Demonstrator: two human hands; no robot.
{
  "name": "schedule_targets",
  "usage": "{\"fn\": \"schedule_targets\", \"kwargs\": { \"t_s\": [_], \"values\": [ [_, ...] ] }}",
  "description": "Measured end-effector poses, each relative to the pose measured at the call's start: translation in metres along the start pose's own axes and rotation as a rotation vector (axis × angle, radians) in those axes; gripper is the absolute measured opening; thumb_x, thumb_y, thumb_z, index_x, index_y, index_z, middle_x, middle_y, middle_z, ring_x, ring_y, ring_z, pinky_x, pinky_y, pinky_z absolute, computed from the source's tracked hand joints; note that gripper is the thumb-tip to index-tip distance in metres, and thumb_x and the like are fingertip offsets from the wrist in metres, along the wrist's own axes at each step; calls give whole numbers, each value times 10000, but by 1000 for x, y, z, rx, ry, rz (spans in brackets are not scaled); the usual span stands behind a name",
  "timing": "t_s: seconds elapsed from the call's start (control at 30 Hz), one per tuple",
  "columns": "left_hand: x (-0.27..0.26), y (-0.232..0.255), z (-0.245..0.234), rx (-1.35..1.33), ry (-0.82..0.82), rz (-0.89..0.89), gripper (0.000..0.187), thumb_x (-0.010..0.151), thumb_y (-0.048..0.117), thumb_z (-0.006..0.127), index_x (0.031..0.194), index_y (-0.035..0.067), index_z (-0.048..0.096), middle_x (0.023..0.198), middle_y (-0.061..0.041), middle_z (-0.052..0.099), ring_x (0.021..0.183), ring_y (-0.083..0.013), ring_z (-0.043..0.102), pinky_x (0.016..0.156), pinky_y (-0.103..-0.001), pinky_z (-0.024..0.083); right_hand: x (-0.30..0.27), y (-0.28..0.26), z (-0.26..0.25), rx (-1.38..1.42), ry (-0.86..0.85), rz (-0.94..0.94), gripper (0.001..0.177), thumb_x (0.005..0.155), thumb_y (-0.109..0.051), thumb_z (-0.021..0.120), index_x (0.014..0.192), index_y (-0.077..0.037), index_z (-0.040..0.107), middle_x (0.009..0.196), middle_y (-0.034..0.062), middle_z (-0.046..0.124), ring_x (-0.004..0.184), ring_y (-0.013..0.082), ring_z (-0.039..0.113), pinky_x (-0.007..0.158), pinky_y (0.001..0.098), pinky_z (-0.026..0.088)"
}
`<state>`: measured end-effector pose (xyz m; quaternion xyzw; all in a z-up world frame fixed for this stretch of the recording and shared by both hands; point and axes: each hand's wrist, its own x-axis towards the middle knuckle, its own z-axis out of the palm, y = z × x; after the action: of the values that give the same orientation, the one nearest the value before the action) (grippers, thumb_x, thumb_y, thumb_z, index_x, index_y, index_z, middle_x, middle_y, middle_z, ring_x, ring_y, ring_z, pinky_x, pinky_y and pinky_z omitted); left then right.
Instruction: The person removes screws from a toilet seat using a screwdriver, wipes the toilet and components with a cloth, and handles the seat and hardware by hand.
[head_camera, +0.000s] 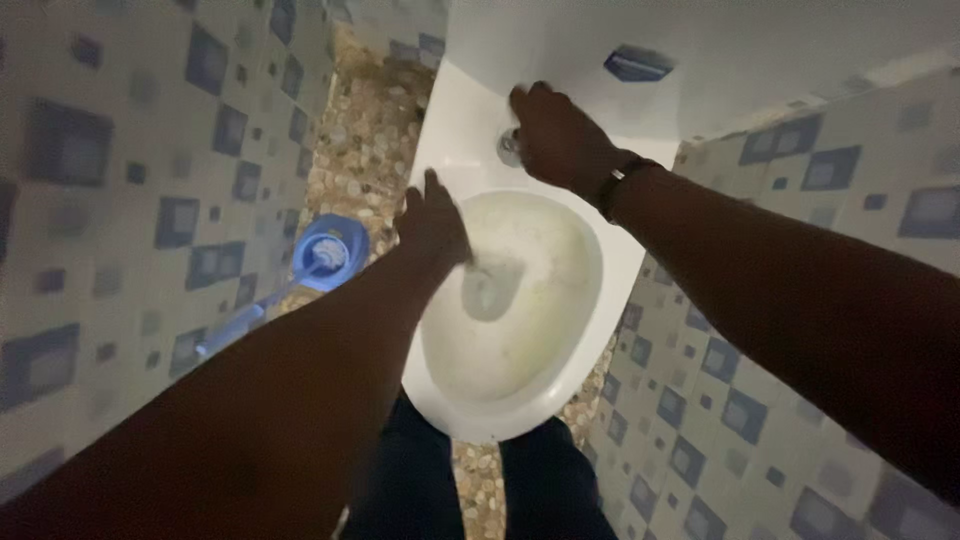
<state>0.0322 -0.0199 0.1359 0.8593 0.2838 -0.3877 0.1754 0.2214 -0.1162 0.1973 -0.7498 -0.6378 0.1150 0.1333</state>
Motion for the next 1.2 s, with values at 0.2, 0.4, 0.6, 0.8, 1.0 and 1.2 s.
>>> {"fn": "schedule_targets", "kwargs": {
  "t_s": [0.2, 0.4, 0.6, 0.8, 1.0, 1.2],
  "values": [
    [75, -4, 22, -526, 831, 547, 718, 738, 360, 956, 1300, 81, 607, 1240, -175, 615, 1175, -372, 608, 988, -520, 502, 0, 30, 36, -37, 112, 42, 443, 945, -205, 761, 1238, 37, 532, 918, 246, 713, 838, 436, 685, 698, 547, 541],
    [96, 27, -23, -524, 601, 498, 720, 683, 427, 982, 1217, 75, 651, 1150, -190, 587, 1052, -373, 618, 890, -503, 518, 8, 6, 24, 2, 294, 15, 424, 837, -159, 757, 1150, 25, 538, 960, 256, 684, 838, 411, 689, 708, 495, 572],
    [88, 35, -32, -509, 554, 400, 761, 660, 475, 945, 1287, 152, 659, 1148, -153, 590, 1062, -336, 617, 901, -486, 528, 13, 5, 11, 17, -91, 392, 307, 1030, -186, 643, 1256, -15, 526, 992, 205, 706, 920, 363, 731, 740, 484, 572],
    [111, 34, -21, -402, 531, 434, 611, 803, 458, 893, 1307, 179, 689, 1199, -197, 563, 1114, -377, 584, 932, -501, 528, 11, 11, 20, -12, 154, 328, 381, 863, -194, 746, 1114, 26, 562, 970, 234, 691, 852, 404, 719, 647, 473, 590],
    [108, 25, -23, -341, 599, 517, 836, 621, 422, 964, 1298, 72, 623, 1138, -222, 569, 1098, -401, 569, 909, -524, 519, 16, 1, 11, 6, -36, 291, 358, 943, -228, 733, 1166, -2, 567, 981, 224, 688, 863, 394, 718, 706, 491, 583],
    [95, 34, -12, -576, 735, 491, 598, 718, 438, 957, 1142, 111, 691, 1090, -156, 619, 1045, -351, 615, 879, -503, 535, 10, -5, 17, 196, 24, 483, 437, 926, -256, 712, 1179, 28, 496, 905, 210, 650, 773, 371, 691, 652, 483, 561]
  ]
}}
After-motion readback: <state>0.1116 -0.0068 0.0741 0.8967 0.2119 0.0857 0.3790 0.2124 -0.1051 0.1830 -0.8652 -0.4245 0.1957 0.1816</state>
